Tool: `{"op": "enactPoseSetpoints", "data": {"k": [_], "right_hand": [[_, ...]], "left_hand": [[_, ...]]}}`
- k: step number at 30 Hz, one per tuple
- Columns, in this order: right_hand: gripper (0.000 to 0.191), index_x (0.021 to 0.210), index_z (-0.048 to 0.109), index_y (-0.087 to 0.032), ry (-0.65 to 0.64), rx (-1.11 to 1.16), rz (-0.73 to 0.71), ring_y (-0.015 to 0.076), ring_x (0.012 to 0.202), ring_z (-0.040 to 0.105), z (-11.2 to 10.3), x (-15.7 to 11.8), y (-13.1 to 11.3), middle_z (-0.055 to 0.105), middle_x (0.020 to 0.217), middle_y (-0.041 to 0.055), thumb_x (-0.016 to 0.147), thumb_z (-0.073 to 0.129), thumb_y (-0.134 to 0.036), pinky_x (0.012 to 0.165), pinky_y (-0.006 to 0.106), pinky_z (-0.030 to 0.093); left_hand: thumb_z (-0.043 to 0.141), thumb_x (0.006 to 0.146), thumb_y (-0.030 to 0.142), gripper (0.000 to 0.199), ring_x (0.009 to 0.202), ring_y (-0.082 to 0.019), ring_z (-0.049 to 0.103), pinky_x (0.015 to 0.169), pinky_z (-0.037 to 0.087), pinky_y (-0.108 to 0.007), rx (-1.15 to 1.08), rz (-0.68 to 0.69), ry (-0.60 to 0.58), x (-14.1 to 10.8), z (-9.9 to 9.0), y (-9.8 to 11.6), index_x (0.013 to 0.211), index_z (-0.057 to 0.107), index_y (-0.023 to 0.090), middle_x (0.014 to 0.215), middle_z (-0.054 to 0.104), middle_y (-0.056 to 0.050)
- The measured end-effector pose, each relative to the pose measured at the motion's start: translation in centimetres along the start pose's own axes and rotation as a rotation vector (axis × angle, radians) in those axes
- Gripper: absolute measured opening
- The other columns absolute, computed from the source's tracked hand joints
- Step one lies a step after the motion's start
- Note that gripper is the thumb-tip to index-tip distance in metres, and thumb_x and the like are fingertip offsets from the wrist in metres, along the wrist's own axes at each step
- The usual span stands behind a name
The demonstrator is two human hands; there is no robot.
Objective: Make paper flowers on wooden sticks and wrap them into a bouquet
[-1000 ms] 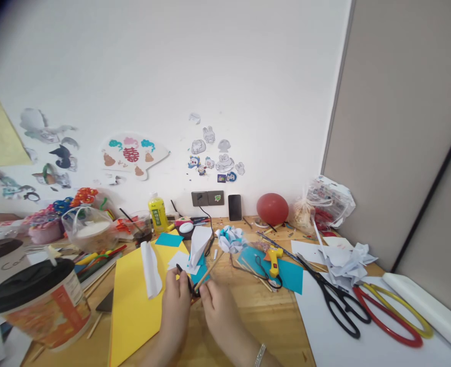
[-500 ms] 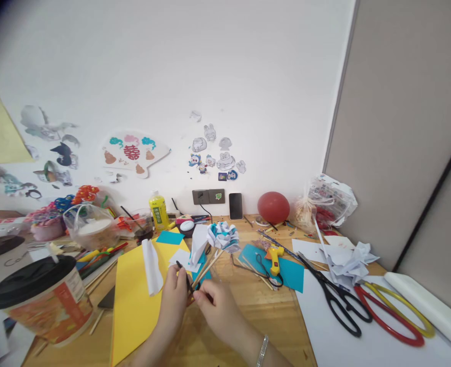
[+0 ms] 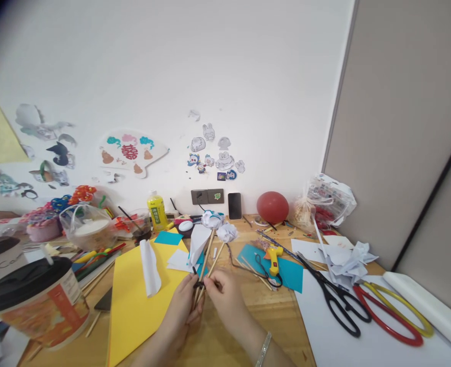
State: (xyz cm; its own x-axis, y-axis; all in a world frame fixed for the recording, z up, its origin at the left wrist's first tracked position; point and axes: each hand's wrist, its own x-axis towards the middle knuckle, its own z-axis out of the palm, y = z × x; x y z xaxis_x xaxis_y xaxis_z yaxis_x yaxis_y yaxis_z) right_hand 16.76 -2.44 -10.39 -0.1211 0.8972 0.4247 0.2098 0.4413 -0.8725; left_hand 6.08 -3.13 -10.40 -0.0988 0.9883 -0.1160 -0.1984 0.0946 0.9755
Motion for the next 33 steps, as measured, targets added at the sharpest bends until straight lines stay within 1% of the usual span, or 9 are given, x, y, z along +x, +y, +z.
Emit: {"op": "enactPoseSetpoints", "data": {"k": [4,6,9,14,21,25,27,30,33], "right_hand": [[0.030,0.054,0.031,-0.022,0.130,-0.083,-0.032,0.0121,0.053,0.038,0.4,-0.1,0.3,0.036,0.054,-0.0050,0.081,0.042,-0.028,0.051,0.024,0.029],[0.030,0.053,0.032,-0.022,0.182,-0.103,-0.042,0.0121,0.053,0.039,0.6,-0.2,0.4,0.037,0.054,-0.0046,0.082,0.041,-0.027,0.051,0.023,0.029],[0.030,0.054,0.033,-0.022,0.238,-0.123,-0.037,0.0122,0.053,0.039,0.8,-0.3,0.7,0.038,0.055,-0.0042,0.083,0.039,-0.027,0.050,0.023,0.029],[0.027,0.057,0.031,-0.022,0.295,-0.122,-0.053,0.0124,0.055,0.039,0.9,-0.4,0.9,0.038,0.058,-0.0042,0.083,0.039,-0.025,0.051,0.023,0.030],[0.028,0.059,0.030,-0.023,0.337,-0.112,-0.098,0.0123,0.056,0.040,0.6,-0.4,0.4,0.038,0.059,-0.0042,0.085,0.039,-0.024,0.052,0.023,0.032],[0.029,0.060,0.028,-0.023,0.355,-0.185,-0.177,0.0121,0.055,0.039,0.7,-0.6,0.5,0.038,0.059,-0.0040,0.086,0.038,-0.021,0.051,0.022,0.032],[0.028,0.060,0.029,-0.022,0.344,-0.232,-0.238,0.0120,0.056,0.040,0.8,-0.8,0.6,0.039,0.061,-0.0036,0.087,0.037,-0.019,0.051,0.022,0.033],[0.024,0.064,0.035,-0.022,0.300,-0.292,-0.332,0.0124,0.060,0.044,1.3,-1.2,0.8,0.044,0.066,-0.0022,0.087,0.037,-0.014,0.055,0.022,0.036],[0.023,0.066,0.037,-0.022,0.289,-0.323,-0.361,0.0131,0.063,0.047,1.7,-1.4,1.1,0.046,0.069,-0.0009,0.086,0.037,-0.011,0.057,0.023,0.038]], "left_hand": [[0.044,0.074,0.058,0.037,0.022,-0.004,0.021,0.030,0.015,-0.017,-0.192,-0.180,-0.149,-0.4,0.0,0.8,0.073,0.044,0.021,0.037,0.049,0.006],[0.049,0.072,0.059,0.040,0.023,-0.004,0.026,0.030,0.017,-0.018,-0.312,-0.202,-0.175,-0.5,0.0,1.0,0.075,0.047,0.019,0.043,0.054,0.004],[0.064,0.066,0.050,0.037,0.028,-0.003,0.033,0.032,0.022,-0.018,-0.351,-0.137,-0.150,-0.7,0.1,1.0,0.073,0.052,0.015,0.051,0.057,0.003],[0.078,0.055,0.034,0.036,0.032,-0.001,0.033,0.033,0.022,-0.016,-0.344,-0.004,-0.133,-1.0,0.6,0.8,0.070,0.052,0.015,0.048,0.049,0.008],[0.081,0.050,0.039,0.050,0.031,0.000,0.035,0.035,0.022,-0.015,-0.311,0.059,-0.134,-0.8,0.9,0.5,0.085,0.053,0.016,0.057,0.058,0.006],[0.071,0.060,0.049,0.042,0.029,-0.001,0.031,0.033,0.021,-0.017,-0.122,0.179,-0.113,-0.4,0.5,0.1,0.081,0.052,0.018,0.057,0.054,0.007],[0.064,0.066,0.051,0.036,0.033,-0.005,0.036,0.035,0.026,-0.019,0.051,0.286,-0.061,-0.3,0.1,0.0,0.076,0.052,0.019,0.058,0.055,0.005],[0.049,0.079,0.047,0.028,0.052,-0.013,0.052,0.049,0.039,-0.023,0.326,0.432,0.007,-0.3,-0.4,0.1,0.075,0.053,0.020,0.063,0.057,0.001],[0.038,0.085,0.039,0.026,0.068,-0.020,0.059,0.064,0.043,-0.029,0.598,0.457,0.033,-0.2,-0.7,0.2,0.080,0.056,0.020,0.072,0.063,-0.004]]}}
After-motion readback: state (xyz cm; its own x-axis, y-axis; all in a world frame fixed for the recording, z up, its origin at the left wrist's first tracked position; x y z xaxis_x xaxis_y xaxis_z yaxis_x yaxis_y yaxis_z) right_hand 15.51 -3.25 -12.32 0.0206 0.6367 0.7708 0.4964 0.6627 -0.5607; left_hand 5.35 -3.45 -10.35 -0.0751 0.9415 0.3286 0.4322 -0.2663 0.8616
